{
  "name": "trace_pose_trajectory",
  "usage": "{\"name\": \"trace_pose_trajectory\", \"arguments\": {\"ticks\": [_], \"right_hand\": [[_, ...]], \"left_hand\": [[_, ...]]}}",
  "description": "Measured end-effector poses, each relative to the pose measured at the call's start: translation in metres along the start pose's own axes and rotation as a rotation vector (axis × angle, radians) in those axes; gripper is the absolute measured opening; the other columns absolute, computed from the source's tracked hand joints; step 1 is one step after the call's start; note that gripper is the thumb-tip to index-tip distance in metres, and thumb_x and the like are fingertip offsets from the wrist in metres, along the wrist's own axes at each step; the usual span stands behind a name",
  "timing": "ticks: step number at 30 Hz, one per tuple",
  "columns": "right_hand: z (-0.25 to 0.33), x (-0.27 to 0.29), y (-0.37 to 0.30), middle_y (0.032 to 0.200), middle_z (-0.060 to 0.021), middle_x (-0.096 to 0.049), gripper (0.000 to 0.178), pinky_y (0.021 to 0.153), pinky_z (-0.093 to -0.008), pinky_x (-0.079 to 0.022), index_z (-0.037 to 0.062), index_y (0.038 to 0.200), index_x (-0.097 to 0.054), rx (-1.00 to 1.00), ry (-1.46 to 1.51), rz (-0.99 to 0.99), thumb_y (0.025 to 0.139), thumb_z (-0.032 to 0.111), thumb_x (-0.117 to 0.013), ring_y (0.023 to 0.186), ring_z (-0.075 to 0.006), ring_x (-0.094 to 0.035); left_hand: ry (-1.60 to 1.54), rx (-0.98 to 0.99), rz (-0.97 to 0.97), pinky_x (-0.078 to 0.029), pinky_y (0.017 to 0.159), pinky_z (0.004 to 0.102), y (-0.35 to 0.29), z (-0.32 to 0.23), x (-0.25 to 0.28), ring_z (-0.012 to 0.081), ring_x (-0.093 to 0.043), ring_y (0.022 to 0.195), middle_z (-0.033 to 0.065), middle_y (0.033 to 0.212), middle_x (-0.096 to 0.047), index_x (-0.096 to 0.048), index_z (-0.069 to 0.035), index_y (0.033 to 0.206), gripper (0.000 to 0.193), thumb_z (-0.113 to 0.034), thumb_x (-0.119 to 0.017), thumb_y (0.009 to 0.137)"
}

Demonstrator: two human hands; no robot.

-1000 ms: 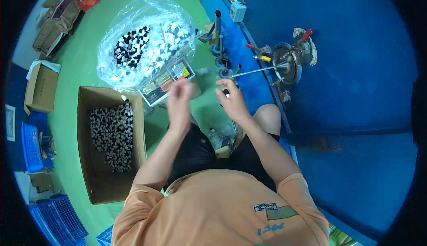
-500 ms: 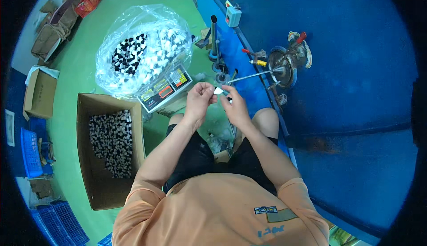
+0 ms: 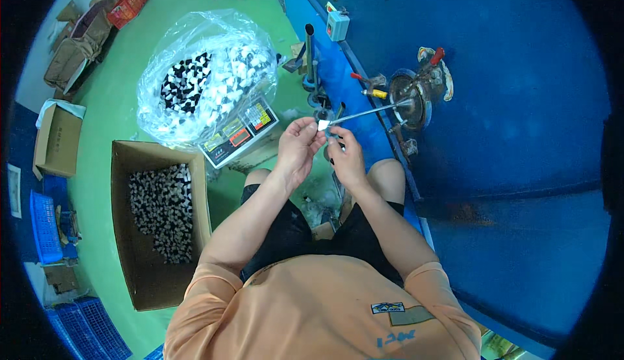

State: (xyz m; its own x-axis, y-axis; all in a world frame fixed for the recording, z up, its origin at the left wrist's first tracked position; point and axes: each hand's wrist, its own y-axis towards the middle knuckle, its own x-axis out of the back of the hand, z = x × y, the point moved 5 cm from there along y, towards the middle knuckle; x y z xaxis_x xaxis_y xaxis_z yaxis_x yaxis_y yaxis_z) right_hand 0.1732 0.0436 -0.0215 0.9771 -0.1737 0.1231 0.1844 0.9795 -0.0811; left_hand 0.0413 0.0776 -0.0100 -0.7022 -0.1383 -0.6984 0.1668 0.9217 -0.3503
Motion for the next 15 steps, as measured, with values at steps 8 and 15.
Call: {"name": "trace_pose_trajectory", "arguments": {"ticks": [8, 15], "right_hand": [[0.022, 0.000, 0.009, 0.077, -0.0035, -0.061, 0.018, 0.050, -0.0238, -0.040, 0.0027, 0.107, -0.058, -0.025, 0.237, 0.042, 0.097, 0.018, -0.056, 0.059, -0.0105, -0.051], [0.032, 0.002, 0.014, 0.072, 0.0008, -0.051, 0.016, 0.046, -0.0215, -0.033, 0.0051, 0.101, -0.056, -0.170, 0.491, -0.041, 0.099, 0.021, -0.054, 0.054, -0.0054, -0.042]], "left_hand": [[0.247, -0.132, 0.038, -0.052, 0.071, 0.0222, -0.006, -0.005, -0.013, 0.0113, -0.059, 0.076, 0.0068, 0.091, -0.062, -0.059, 0.001, 0.111, 0.019, 0.001, -0.060, 0.092], [0.549, -0.283, 0.038, -0.048, 0.068, 0.0204, -0.007, -0.001, -0.026, 0.0092, -0.056, 0.074, 0.0056, 0.088, -0.062, -0.062, 0.002, 0.106, 0.016, 0.000, -0.062, 0.090]]}}
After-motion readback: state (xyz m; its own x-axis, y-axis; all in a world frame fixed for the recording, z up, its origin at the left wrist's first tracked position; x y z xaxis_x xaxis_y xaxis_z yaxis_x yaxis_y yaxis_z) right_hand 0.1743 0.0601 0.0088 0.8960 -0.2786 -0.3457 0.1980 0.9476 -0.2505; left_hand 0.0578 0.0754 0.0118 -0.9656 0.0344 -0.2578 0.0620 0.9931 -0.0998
